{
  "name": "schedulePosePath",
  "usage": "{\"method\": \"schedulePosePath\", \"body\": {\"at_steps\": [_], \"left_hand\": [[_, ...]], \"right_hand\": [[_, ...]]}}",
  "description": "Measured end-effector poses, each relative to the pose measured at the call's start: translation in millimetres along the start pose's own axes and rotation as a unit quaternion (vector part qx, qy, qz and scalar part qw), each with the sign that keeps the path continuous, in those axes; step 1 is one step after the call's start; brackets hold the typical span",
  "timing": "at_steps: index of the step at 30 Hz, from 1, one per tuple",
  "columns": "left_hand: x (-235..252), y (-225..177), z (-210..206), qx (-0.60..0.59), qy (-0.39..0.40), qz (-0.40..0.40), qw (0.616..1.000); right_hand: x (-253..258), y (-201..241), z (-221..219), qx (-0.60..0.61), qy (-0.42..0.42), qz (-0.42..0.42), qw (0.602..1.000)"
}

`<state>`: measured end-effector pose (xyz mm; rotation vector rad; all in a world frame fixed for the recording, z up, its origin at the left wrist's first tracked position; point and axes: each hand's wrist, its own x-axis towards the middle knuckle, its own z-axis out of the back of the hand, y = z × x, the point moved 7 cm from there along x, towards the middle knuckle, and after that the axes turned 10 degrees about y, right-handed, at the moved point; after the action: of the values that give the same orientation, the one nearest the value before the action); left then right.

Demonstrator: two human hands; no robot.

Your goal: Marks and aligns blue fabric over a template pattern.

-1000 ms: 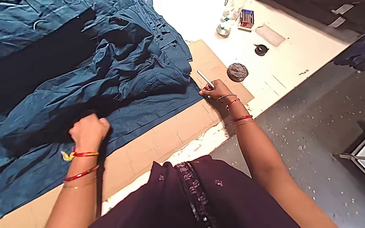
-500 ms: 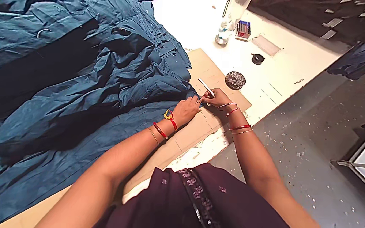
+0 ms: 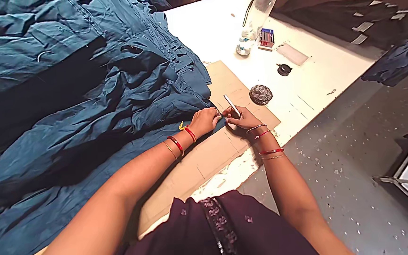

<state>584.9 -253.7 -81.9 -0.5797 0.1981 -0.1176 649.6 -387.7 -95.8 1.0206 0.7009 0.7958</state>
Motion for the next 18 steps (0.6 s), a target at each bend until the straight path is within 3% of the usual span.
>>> {"method": "schedulePosePath", "body": {"at_steps": [4, 8, 10, 12, 15, 18], "left_hand": [[10, 16, -3, -0.084, 0.029, 0.030, 0.996], [17, 17, 1, -0.070, 0.145, -0.064, 0.985], [13, 18, 6, -0.016, 0.230, -0.094, 0.969], [-2, 17, 13, 0.086, 0.304, -0.076, 0.946], [-31, 18, 19, 0.237, 0.345, -0.006, 0.908], [-45, 25, 20, 0.274, 0.339, 0.017, 0.900]], "right_hand": [[16, -8, 3, -0.049, -0.038, -0.023, 0.998], [30, -8, 4, -0.151, -0.009, -0.088, 0.985], [25, 1, -1, -0.199, -0.025, -0.077, 0.977], [23, 5, -7, -0.242, -0.042, -0.087, 0.966], [24, 14, -10, -0.266, -0.032, -0.132, 0.954], [14, 19, 16, -0.274, -0.087, -0.187, 0.939]]}}
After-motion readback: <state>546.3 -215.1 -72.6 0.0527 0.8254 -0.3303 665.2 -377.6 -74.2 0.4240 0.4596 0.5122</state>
